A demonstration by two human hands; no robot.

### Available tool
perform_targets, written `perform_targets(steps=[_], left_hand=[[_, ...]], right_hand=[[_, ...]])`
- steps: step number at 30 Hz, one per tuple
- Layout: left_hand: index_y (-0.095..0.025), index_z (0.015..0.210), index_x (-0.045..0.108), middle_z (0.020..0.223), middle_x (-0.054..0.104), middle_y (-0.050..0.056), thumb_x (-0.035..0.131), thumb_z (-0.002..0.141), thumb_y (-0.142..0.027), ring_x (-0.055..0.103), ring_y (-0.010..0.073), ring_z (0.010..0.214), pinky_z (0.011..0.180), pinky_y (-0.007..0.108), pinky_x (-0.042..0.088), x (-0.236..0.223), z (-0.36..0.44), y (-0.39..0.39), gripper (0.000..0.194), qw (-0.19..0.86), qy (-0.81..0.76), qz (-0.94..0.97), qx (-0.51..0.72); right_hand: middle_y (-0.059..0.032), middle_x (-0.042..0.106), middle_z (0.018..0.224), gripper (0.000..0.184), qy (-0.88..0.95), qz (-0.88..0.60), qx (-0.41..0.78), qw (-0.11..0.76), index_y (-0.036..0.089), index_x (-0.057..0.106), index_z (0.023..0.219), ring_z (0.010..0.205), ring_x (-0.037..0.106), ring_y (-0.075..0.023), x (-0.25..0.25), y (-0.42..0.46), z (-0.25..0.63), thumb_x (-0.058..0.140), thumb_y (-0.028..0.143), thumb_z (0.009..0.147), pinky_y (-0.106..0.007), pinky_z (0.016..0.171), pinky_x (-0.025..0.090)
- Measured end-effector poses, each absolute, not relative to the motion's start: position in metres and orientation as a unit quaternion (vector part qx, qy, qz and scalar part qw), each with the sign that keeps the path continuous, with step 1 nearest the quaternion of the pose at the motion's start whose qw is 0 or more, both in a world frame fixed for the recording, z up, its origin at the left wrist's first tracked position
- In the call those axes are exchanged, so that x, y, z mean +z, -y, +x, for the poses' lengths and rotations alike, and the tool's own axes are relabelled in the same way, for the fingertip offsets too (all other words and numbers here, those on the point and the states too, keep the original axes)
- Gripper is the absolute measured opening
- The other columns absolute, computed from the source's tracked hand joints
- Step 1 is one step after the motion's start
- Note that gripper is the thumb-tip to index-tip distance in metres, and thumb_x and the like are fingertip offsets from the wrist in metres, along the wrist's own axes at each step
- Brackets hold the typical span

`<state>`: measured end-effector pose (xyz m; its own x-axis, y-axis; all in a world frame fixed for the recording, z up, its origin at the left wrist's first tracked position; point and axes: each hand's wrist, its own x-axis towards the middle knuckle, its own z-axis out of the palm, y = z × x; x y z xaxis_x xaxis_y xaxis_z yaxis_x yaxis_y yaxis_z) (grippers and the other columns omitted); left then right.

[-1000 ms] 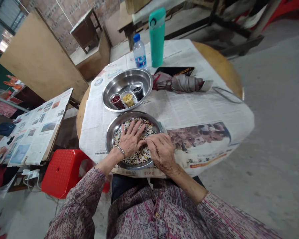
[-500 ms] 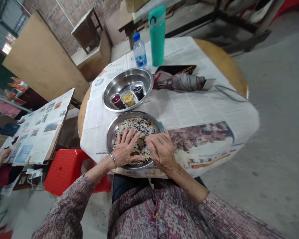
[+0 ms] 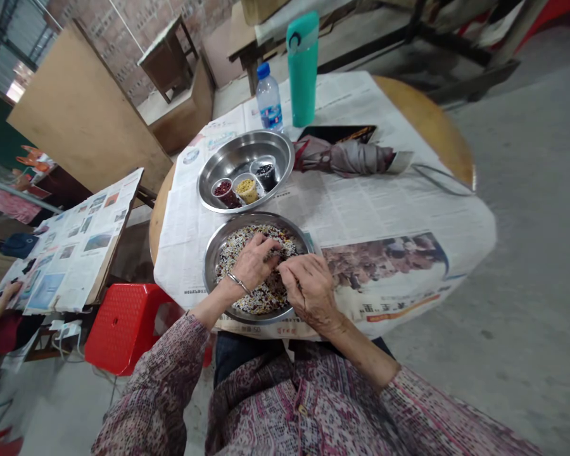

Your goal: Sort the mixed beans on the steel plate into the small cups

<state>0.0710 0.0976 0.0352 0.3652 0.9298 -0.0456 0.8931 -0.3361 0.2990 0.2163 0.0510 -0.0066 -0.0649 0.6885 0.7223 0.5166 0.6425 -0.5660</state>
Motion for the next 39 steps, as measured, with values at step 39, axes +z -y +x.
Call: perform_targets(steps=[39], left_hand=[[-0.017, 0.098, 0.067, 0.098, 0.063, 0.006, 0.052, 0.088, -0.011, 0.061, 0.0197, 0.097, 0.092, 0.031, 0.051, 0.051, 0.075, -0.095, 0.019, 0.185, -0.480, 0.857, -0.031]], right_hand=[[-0.0026, 0.068, 0.078, 0.016, 0.715, -0.432, 0.105, 0.540, 0.024, 0.058, 0.082, 0.076, 0.062, -0.0192, -0.007, -0.050, 0.217, 0.048, 0.018, 0.092, -0.038, 0.080, 0.045]])
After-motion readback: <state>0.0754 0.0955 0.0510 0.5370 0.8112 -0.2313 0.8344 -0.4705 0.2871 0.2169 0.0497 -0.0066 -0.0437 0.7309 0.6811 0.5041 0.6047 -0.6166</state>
